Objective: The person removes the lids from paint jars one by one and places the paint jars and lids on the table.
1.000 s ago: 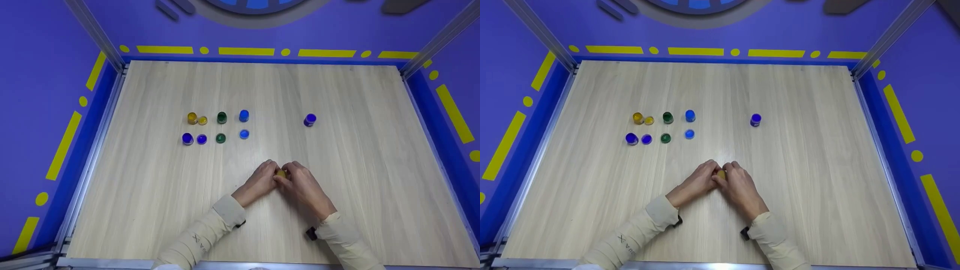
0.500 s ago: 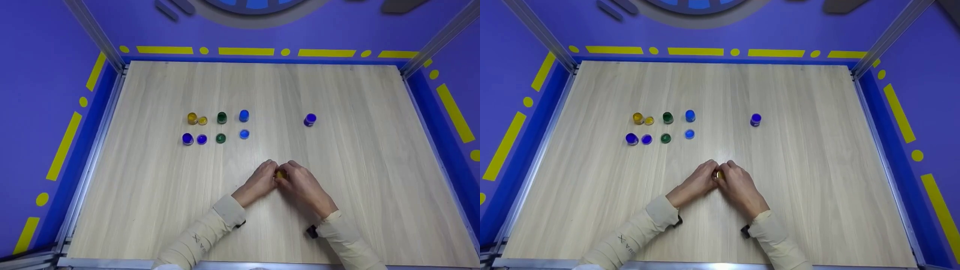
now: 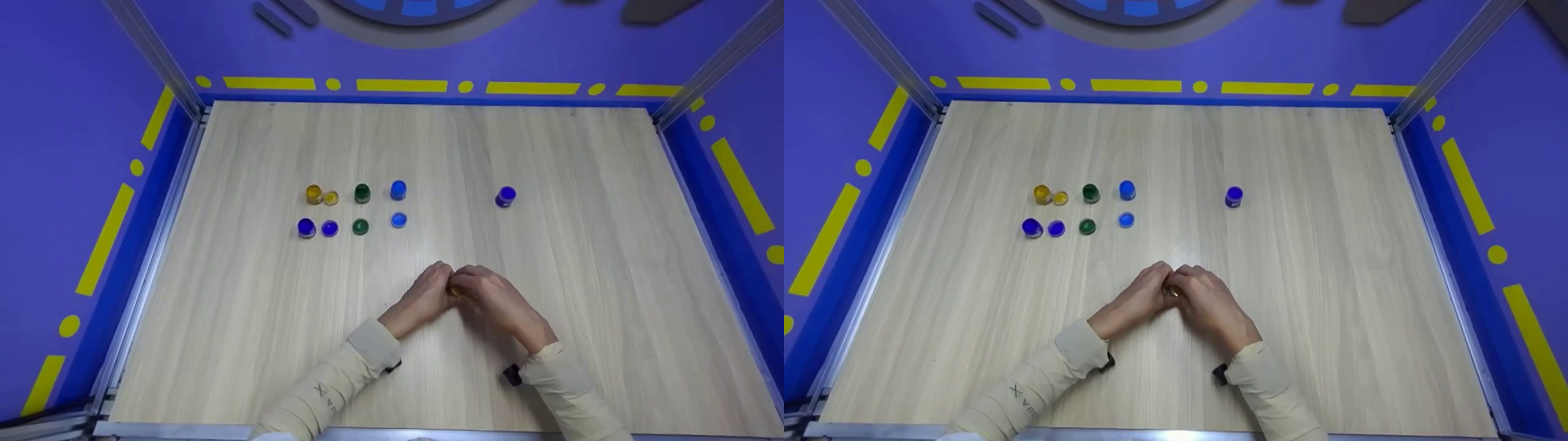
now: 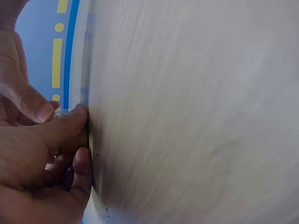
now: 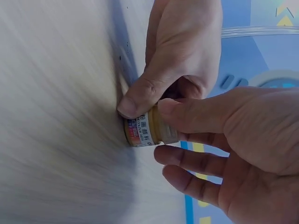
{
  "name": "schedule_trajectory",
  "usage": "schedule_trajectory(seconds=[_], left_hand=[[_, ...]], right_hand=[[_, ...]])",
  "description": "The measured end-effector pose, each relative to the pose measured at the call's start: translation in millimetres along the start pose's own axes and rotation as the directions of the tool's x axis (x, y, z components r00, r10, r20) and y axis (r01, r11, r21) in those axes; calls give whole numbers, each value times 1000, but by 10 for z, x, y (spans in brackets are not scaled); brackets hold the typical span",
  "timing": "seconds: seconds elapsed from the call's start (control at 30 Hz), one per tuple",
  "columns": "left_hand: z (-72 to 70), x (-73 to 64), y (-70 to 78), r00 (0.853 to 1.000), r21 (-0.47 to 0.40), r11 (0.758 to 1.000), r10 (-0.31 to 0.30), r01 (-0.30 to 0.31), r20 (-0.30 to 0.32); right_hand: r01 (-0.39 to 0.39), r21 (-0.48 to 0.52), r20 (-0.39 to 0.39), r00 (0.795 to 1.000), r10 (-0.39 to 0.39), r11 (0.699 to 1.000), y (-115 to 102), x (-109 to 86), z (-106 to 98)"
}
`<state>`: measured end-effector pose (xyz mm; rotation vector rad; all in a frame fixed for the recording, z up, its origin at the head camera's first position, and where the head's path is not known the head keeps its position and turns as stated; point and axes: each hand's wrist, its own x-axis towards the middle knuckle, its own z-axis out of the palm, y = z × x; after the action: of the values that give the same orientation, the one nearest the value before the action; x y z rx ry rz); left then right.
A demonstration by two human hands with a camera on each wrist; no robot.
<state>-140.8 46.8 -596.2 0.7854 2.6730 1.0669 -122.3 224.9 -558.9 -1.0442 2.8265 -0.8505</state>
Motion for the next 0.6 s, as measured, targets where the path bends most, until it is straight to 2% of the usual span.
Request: schedule_trajectory(seconds=[0.17,0.27,0.33,0.43,0.5,0.6], left_hand=[[-3,15,12,999,10,1000,-28,28,18],[-5,23,19,999,33,999,-37,37,28],[-8,25,20,998,22,998,-52,51,38],[-9,24,16,996,-25,997,-75,76,52],[-9,22,13,995,-50,995,-84,87,55],[-5,17,11,997,-53,996,-71,73,44]], right_hand=[[-32,-11,-22,999,31,999,-4,-20,21],[-118,16,-48,992,119,993,-10,-33,36],[-216,48,-83,972,220,975,-25,-35,38],[-350,91,-144,922,361,932,-53,-25,35],[-406,102,-159,894,418,908,-70,-13,39],[-425,91,-153,888,434,901,-88,1,70]])
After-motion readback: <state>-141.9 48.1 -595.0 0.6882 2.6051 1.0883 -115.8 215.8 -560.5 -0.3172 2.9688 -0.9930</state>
